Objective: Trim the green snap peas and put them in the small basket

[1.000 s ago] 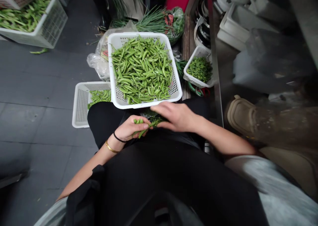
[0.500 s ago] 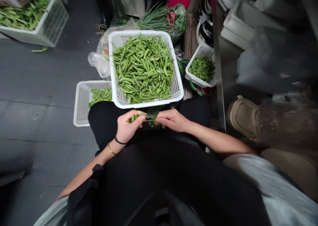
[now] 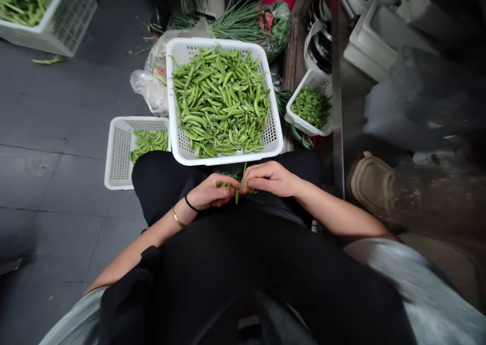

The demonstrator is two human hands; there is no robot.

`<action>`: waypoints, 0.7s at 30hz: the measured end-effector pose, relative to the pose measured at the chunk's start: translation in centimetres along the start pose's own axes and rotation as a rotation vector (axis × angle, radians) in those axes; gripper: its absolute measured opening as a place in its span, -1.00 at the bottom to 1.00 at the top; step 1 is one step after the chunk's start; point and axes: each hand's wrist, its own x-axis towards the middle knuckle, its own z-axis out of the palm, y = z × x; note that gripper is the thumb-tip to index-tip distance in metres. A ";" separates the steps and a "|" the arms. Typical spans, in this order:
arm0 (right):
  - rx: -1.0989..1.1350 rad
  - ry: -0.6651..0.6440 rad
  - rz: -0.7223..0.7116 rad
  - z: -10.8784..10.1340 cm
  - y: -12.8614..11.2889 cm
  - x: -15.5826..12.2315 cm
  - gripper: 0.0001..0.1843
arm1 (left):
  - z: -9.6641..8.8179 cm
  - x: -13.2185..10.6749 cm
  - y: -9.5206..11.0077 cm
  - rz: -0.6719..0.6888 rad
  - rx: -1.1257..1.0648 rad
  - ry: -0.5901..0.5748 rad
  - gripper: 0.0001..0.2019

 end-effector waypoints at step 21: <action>-1.157 -0.181 0.519 -5.4 2.1 7.5 -0.72 | -1.4 -1.9 0.4 0.066 -0.233 -0.004 -0.80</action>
